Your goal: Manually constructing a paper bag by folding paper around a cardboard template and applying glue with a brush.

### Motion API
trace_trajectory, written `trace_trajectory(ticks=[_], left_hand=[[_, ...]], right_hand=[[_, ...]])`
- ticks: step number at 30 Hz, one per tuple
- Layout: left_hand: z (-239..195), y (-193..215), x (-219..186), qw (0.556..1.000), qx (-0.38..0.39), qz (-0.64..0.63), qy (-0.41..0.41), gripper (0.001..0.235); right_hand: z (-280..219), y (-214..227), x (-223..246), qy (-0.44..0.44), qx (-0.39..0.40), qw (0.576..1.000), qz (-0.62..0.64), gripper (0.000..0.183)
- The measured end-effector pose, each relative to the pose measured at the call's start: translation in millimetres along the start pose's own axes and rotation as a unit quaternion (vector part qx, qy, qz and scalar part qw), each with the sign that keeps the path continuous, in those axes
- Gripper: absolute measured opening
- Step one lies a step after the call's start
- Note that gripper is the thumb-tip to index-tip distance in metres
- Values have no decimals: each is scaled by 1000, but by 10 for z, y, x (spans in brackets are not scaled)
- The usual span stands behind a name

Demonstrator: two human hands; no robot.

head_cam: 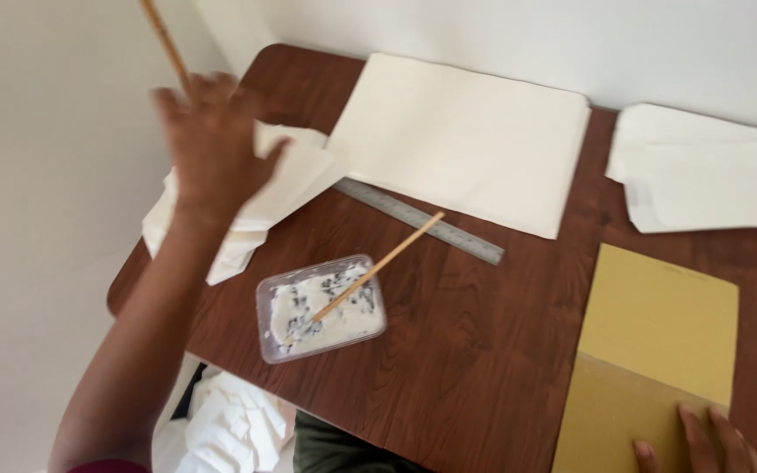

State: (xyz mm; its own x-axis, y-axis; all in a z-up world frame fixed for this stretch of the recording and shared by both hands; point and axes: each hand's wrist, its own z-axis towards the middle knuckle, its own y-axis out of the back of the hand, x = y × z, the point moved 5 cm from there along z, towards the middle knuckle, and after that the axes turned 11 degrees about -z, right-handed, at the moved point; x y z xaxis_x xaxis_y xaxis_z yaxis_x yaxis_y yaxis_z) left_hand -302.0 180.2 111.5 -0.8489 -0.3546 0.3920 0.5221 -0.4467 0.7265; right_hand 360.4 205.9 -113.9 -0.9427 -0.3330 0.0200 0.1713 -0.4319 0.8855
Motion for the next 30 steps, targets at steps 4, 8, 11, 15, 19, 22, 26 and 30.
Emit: trace_trajectory(ticks=[4, 8, 11, 15, 19, 22, 26, 30], left_hand=[[348, -345, -1065, 906, 118, -350, -205, 49], [462, -862, -1586, 853, 353, -331, -194, 81], [474, -1093, -1616, 825, 420, -339, -166, 89], [473, -1170, -1611, 857, 302, -343, -238, 58], [508, -939, -1547, 835, 261, -444, -194, 26], [594, -841, -1483, 844, 205, -462, -176, 14], [783, -736, -1429, 834, 217, -493, -121, 10], [917, -602, -1450, 779, 301, -547, -55, 10]], right_hand=[[153, 407, 265, -17, 0, 994, -105, 65], [248, 537, 301, -75, 85, 992, -47, 71], [243, 424, 220, -94, 125, 986, -60, 75], [256, 497, 287, -102, 113, 987, -53, 73], [274, 562, 340, -84, 74, 991, -68, 71], [293, 557, 321, -87, 97, 990, -58, 71], [272, 525, 306, -80, 85, 990, -82, 72], [275, 555, 334, -78, 63, 991, -88, 69]])
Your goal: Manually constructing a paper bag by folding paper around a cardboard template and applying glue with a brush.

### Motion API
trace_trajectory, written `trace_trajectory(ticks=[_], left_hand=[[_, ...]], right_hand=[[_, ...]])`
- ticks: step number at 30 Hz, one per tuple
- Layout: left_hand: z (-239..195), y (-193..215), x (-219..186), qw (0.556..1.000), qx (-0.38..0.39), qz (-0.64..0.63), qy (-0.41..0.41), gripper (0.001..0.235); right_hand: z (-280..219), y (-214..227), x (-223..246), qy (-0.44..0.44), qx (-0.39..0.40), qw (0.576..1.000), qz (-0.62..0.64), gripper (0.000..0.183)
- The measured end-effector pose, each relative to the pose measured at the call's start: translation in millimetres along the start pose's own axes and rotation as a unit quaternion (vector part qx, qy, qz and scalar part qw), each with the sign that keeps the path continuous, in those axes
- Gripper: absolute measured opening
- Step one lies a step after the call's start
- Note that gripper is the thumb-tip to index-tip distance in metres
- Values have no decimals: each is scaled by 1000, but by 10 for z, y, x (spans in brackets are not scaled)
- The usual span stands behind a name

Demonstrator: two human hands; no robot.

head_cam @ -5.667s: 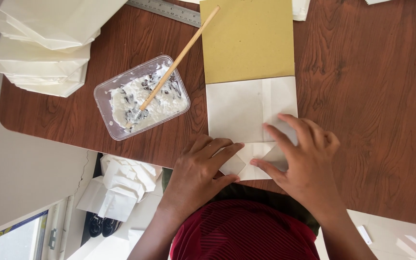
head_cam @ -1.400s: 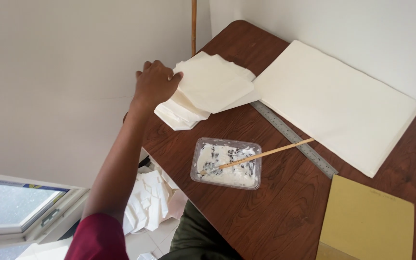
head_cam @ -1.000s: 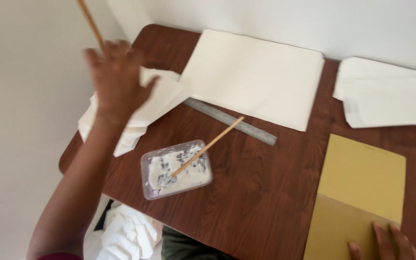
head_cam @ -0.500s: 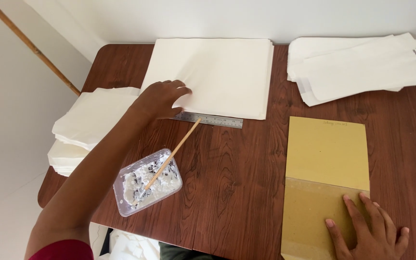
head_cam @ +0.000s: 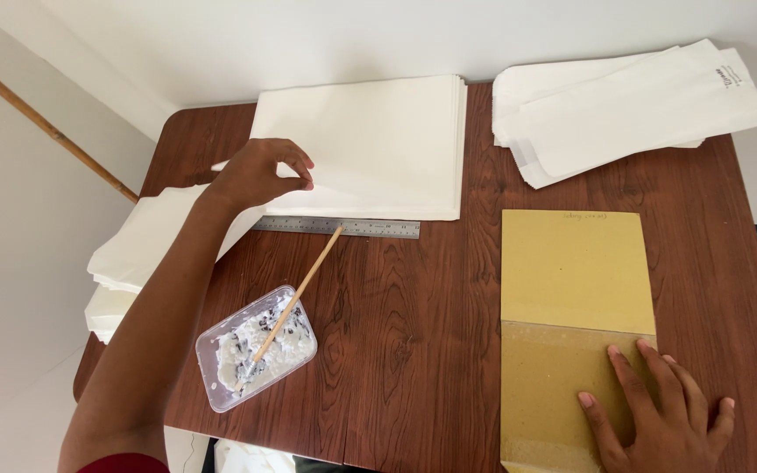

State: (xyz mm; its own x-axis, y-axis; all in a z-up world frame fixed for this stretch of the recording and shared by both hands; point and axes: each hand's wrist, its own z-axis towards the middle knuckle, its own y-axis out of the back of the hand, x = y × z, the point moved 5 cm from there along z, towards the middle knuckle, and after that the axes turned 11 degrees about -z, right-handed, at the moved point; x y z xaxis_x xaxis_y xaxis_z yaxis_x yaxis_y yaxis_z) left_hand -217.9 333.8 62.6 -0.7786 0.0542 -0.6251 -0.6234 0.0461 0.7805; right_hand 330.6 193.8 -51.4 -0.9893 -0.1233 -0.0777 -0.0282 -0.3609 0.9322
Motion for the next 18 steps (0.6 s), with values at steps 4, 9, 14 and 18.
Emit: trace_trajectory(ticks=[4, 9, 14, 18], left_hand=[[22, 57, -49, 985, 40, -65, 152, 21], [3, 106, -243, 967, 35, -102, 232, 20], [31, 158, -245, 961, -11, -155, 231, 19], [87, 233, -121, 973, -67, -163, 149, 6]], right_hand=[[4, -17, -15, -2, 8, 1000, 4, 71], [21, 2, -11, -11, 19, 999, 25, 69], [22, 14, -7, -15, 9, 1000, 21, 69], [17, -14, -24, -13, 13, 1000, 21, 69]])
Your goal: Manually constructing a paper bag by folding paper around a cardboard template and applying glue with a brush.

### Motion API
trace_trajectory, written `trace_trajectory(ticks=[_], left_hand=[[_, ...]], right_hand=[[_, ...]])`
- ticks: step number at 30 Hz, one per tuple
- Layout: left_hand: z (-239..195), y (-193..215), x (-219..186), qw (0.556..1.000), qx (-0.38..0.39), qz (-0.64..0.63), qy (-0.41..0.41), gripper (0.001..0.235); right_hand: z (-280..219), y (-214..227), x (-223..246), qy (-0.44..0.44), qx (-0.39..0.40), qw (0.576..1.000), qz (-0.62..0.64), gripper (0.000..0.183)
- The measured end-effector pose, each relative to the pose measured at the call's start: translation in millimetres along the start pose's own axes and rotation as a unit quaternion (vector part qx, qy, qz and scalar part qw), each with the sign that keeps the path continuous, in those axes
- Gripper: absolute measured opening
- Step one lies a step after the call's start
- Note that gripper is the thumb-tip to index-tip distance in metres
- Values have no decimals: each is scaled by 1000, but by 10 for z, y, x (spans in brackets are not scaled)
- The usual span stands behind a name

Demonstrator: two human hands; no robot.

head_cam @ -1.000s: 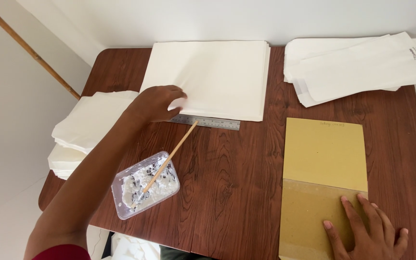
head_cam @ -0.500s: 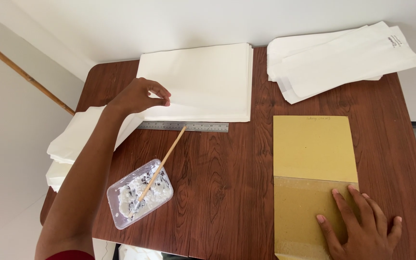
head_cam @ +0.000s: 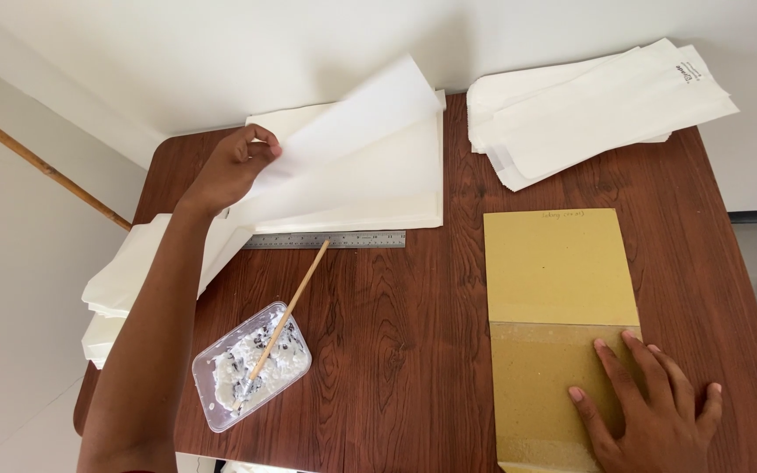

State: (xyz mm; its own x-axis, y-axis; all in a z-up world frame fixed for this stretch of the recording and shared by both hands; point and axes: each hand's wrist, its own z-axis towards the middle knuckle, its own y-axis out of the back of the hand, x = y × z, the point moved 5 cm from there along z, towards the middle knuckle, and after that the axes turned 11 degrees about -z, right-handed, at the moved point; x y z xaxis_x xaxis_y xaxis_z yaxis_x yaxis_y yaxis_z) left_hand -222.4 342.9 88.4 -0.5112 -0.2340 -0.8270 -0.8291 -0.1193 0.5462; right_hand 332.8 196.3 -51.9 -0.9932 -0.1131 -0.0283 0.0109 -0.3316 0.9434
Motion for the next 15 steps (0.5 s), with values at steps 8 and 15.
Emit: trace_trajectory(ticks=[8, 15], left_hand=[[-228, 39, -369, 959, -180, 13, -221, 10], [-1291, -401, -1384, 870, -203, 146, -425, 9]], right_hand=[[-3, -46, -31, -4, 21, 1000, 11, 71], [27, -62, -52, -12, 71, 997, 30, 71]])
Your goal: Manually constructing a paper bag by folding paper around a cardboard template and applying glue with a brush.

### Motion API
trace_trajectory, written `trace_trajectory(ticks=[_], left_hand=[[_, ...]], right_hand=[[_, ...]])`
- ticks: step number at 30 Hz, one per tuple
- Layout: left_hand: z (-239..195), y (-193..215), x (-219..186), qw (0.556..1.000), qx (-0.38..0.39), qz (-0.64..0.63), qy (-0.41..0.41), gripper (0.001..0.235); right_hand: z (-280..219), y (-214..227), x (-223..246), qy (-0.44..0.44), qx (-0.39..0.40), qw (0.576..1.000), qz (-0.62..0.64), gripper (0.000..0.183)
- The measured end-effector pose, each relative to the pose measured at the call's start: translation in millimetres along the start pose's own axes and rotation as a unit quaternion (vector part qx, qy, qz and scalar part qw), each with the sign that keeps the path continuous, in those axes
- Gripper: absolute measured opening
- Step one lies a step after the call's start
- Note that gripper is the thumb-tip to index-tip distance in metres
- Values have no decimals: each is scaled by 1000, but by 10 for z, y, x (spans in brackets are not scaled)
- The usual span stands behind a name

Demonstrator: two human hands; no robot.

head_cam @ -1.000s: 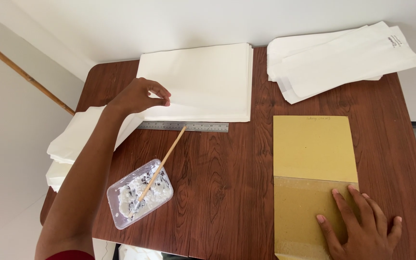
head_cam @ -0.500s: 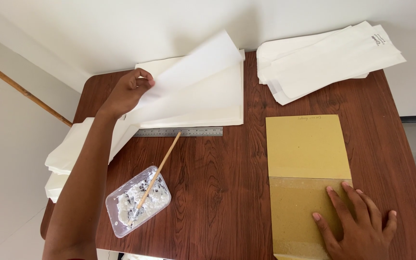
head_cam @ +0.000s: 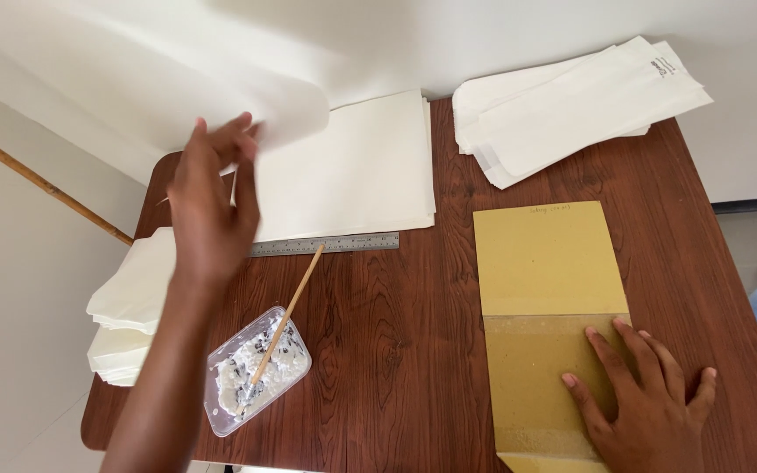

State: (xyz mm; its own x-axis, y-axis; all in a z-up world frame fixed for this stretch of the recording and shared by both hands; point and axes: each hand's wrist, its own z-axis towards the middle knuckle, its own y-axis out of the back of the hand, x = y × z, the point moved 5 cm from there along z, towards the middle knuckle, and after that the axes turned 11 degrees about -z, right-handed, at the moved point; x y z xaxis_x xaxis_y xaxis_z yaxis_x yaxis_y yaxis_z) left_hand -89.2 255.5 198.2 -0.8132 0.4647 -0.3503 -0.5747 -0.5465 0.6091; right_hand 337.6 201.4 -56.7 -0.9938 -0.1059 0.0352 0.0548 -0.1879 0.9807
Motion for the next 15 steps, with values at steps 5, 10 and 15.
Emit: trace_trajectory(ticks=[5, 10, 15], left_hand=[[-629, -484, -989, 963, 253, 93, -27, 24], [-2240, -1105, -1840, 893, 244, -287, 245, 18], [-2610, -1385, -1927, 925, 337, -101, -145, 17]], right_hand=[[27, 121, 31, 8, 13, 1000, 26, 66], [106, 252, -71, -73, 36, 994, 73, 74], [71, 331, -371, -113, 89, 988, 53, 82]])
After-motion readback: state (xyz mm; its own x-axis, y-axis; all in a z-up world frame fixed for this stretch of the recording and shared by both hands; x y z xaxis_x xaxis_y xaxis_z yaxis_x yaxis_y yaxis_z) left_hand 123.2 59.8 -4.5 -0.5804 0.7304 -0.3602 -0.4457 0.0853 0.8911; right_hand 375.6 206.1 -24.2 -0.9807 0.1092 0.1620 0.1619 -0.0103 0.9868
